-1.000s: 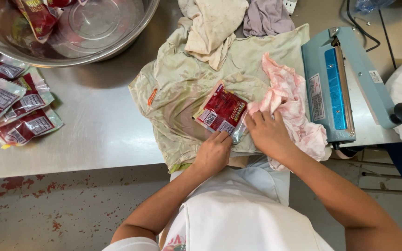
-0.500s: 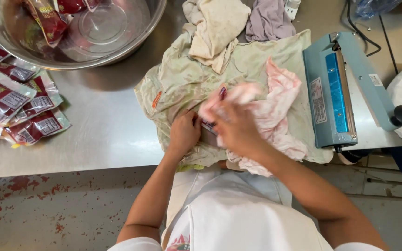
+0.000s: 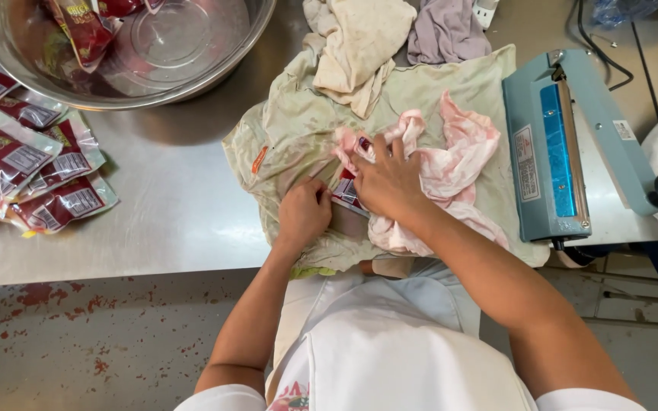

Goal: The person uses a heat sealer to seal individual small packets of food, wipes the sealed packets with a cloth, and places them into a large metal bowl.

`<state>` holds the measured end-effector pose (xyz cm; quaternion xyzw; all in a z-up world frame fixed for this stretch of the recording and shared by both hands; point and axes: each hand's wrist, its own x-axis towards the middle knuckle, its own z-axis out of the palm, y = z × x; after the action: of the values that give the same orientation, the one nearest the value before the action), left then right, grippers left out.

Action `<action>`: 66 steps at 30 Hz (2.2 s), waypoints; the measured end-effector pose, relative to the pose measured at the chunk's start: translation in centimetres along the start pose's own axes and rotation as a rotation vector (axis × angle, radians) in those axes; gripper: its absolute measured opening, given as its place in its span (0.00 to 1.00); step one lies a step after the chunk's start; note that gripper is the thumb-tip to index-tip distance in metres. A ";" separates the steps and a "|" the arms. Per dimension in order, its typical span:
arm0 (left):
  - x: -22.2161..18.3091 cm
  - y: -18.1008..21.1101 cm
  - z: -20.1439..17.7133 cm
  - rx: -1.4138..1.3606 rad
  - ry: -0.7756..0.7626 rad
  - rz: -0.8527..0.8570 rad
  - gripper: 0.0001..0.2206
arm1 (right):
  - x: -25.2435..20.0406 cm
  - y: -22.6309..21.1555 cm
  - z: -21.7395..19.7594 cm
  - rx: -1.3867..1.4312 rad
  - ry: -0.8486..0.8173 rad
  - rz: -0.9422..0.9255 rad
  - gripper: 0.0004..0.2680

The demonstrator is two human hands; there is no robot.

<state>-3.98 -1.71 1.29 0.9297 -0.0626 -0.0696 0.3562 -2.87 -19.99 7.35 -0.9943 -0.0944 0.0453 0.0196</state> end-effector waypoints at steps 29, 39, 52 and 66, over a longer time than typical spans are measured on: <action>0.0 0.2 -0.4 -0.024 0.024 -0.019 0.08 | -7.3 10.5 7.4 -0.105 0.495 0.126 0.12; 0.2 -0.4 0.0 0.005 0.025 -0.010 0.07 | -10.5 8.8 3.8 0.172 0.183 -0.575 0.12; -4.3 -6.6 -17.5 -1.025 -0.141 -0.245 0.08 | -9.6 12.6 6.2 0.154 0.486 -0.364 0.11; -1.2 -16.8 -43.0 -0.732 1.118 -0.550 0.15 | -10.0 13.0 7.5 0.087 0.428 -0.198 0.13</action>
<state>3.47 39.03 21.81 0.6295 0.3925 0.3126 0.5933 -10.93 -34.39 0.18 -0.9653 -0.1833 -0.1646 0.0862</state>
